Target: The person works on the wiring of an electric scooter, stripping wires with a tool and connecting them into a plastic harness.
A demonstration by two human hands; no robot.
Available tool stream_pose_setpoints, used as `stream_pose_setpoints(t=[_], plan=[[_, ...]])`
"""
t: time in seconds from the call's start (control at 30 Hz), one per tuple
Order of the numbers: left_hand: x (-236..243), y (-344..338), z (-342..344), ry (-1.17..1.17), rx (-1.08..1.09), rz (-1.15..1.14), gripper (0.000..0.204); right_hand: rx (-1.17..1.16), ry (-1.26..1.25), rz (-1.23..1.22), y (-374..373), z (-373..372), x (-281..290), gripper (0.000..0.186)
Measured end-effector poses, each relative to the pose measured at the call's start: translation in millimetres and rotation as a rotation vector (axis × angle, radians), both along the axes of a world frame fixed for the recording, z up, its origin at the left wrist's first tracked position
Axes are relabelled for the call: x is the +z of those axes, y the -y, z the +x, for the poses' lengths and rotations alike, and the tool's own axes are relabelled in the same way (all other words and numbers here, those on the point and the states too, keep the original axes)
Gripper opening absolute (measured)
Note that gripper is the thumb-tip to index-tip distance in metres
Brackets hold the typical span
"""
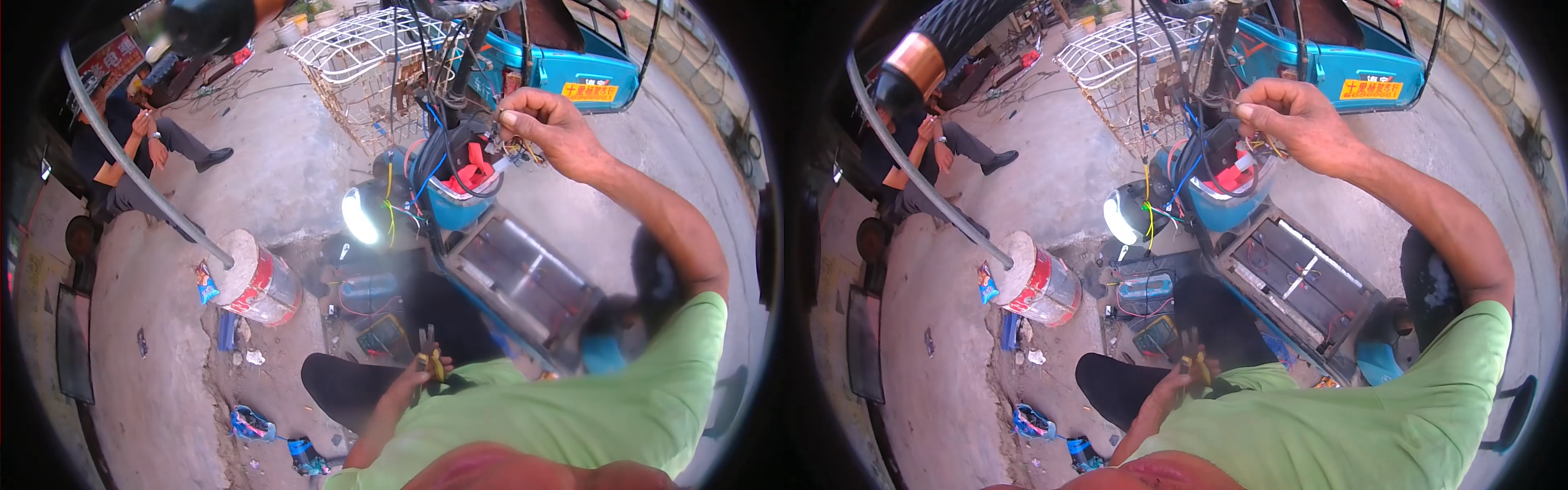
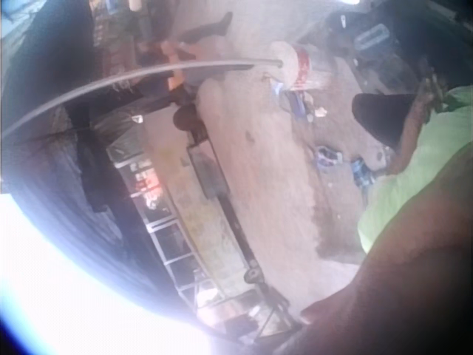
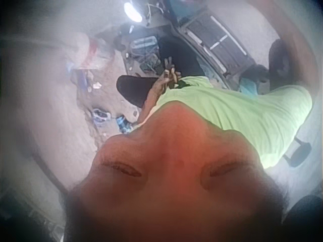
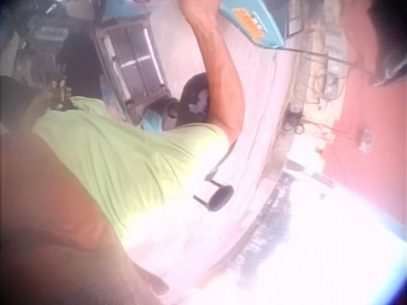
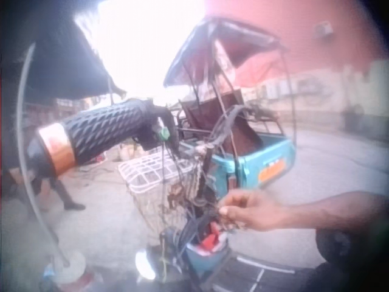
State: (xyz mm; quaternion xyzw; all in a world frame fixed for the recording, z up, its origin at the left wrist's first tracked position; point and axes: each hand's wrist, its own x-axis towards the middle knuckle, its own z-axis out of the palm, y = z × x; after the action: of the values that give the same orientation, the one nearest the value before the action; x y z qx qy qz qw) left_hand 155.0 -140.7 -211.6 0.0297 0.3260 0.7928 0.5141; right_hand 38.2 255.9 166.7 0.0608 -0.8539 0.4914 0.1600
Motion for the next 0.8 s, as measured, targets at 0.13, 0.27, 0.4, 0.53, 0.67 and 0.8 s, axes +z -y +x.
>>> stream_pose_setpoints(t=[0.13,0.27,0.4,0.53,0.67,0.8], plan=[[-0.1,4.9,-24.1,0.115,0.045,0.013,0.076,0.051,-0.019,0.001,5.9,-1.3,1.9,0.025],[77.2,-39.6,-76.4,-0.189,0.28,0.041,0.07,0.037,-0.054,0.094,1.8,-4.4,-7.5,0.025],[171.8,-73.8,-106.7,-0.296,0.305,0.188,0.068,0.039,-0.075,0.147,5.0,-1.9,-14.1,0.021],[211.5,-90.2,-120.4,-0.447,0.218,0.093,0.058,0.082,-0.12,0.175,4.3,-3.1,-10.3,0.022],[240.3,-106.9,-127.6,-0.621,0.138,-0.153,0.05,0.074,-0.079,0.147,11.9,-1.2,-12.2,0.024],[205.0,-112.3,-125.5,-0.485,0.1,-0.316,0.039,0.024,-0.049,0.225,22.9,3.7,1.2,0.025]])
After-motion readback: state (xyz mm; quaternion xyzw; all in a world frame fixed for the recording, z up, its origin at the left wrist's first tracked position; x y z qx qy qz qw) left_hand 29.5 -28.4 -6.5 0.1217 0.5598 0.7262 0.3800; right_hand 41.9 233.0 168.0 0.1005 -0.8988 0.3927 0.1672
